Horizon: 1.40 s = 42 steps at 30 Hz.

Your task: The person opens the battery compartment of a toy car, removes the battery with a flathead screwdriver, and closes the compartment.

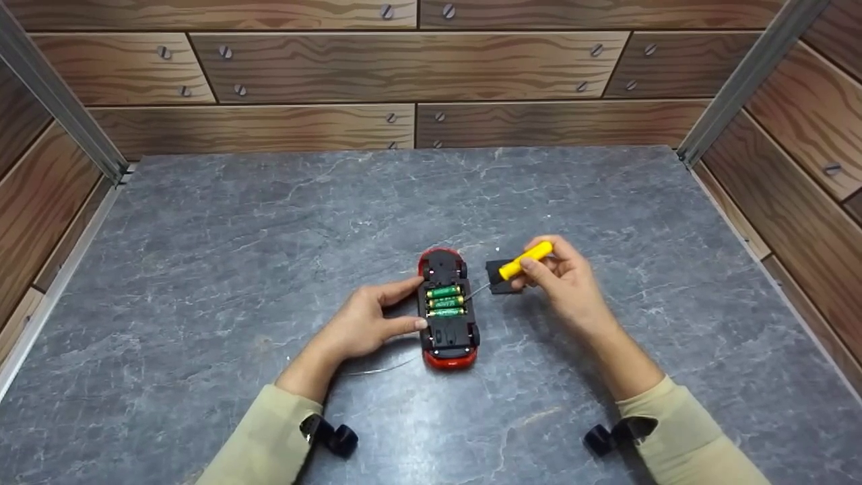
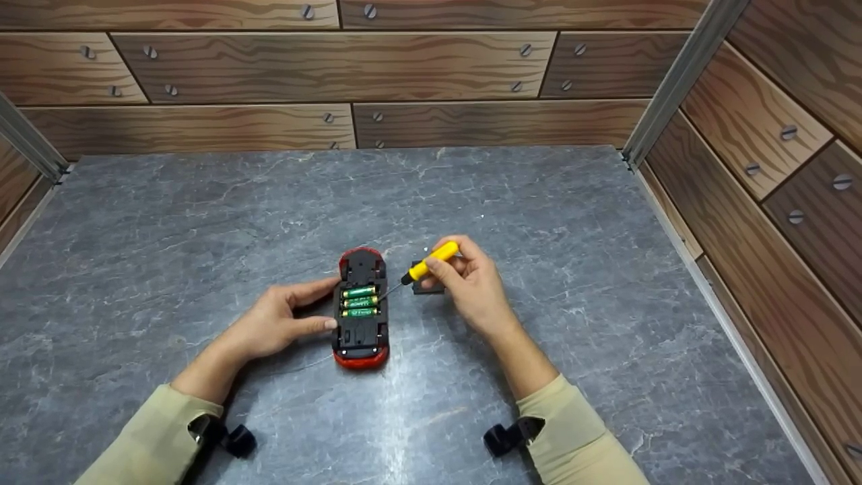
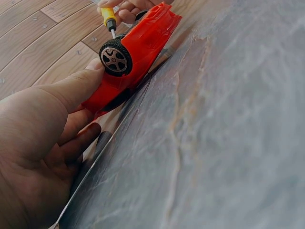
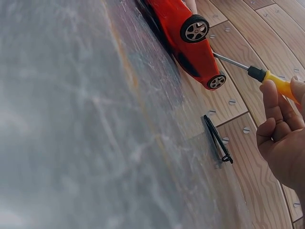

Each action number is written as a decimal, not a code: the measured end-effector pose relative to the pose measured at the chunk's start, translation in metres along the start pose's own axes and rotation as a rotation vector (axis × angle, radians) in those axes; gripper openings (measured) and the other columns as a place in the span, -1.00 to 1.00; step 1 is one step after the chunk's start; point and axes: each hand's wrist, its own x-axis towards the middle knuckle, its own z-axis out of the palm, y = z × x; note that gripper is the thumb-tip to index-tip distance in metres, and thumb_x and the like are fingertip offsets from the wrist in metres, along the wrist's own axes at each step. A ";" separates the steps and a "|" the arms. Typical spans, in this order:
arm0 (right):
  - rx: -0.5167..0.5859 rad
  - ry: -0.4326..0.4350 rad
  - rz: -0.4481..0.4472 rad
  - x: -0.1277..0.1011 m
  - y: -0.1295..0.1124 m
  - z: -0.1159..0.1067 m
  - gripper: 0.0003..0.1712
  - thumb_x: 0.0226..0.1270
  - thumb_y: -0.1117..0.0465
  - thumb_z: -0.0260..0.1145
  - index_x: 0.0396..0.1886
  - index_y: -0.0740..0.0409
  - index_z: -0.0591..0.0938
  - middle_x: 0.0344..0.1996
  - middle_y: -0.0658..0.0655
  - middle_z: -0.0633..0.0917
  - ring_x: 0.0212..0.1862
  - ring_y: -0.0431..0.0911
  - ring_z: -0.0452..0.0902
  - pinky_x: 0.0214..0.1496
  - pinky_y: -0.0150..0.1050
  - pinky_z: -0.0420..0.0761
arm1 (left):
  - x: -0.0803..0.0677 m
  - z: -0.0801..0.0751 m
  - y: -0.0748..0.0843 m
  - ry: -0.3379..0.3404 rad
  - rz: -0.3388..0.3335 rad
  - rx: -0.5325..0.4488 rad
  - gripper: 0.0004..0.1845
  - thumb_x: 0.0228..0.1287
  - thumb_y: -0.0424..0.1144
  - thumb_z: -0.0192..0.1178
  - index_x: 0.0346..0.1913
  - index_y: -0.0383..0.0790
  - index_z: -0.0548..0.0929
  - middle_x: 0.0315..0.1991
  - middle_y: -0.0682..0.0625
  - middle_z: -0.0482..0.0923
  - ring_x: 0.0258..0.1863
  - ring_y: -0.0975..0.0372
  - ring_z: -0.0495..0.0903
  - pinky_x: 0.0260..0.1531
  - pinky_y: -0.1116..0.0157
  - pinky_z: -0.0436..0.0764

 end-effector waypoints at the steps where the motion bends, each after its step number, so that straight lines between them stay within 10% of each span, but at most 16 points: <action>1: 0.004 -0.003 0.000 0.000 0.000 0.000 -0.72 0.50 0.56 0.23 0.08 0.64 0.40 -0.26 0.29 0.75 -0.36 -0.05 0.74 -0.16 -0.21 0.80 | 0.000 0.000 0.000 0.000 0.001 0.002 -0.19 0.28 -0.05 0.54 0.55 -0.11 0.47 0.48 -0.05 0.46 0.52 0.12 0.37 0.57 0.08 0.25; 20: 0.024 -0.017 -0.014 0.000 -0.001 -0.002 -0.72 0.53 0.55 0.22 0.09 0.63 0.39 -0.27 0.24 0.78 -0.37 -0.08 0.74 -0.16 -0.23 0.80 | 0.000 0.000 -0.001 0.004 0.004 0.021 -0.18 0.27 -0.03 0.54 0.54 -0.12 0.47 0.48 -0.05 0.45 0.52 0.10 0.38 0.56 0.08 0.25; 34: 0.036 -0.016 -0.042 0.000 -0.001 -0.002 -0.81 0.52 0.54 0.23 -0.01 0.25 0.58 -0.27 0.23 0.76 -0.37 -0.07 0.74 -0.15 -0.22 0.80 | 0.001 0.000 -0.002 0.002 0.028 0.007 -0.19 0.29 -0.06 0.54 0.54 -0.16 0.47 0.48 -0.05 0.47 0.51 0.13 0.38 0.55 0.11 0.27; 42: 0.022 -0.011 -0.035 0.000 -0.001 -0.003 -0.82 0.53 0.53 0.23 0.04 0.46 0.51 -0.27 0.23 0.77 -0.37 -0.08 0.75 -0.15 -0.22 0.80 | 0.001 0.000 -0.002 0.001 0.032 -0.002 -0.20 0.29 -0.08 0.53 0.54 -0.19 0.47 0.47 -0.07 0.47 0.51 0.14 0.39 0.55 0.13 0.27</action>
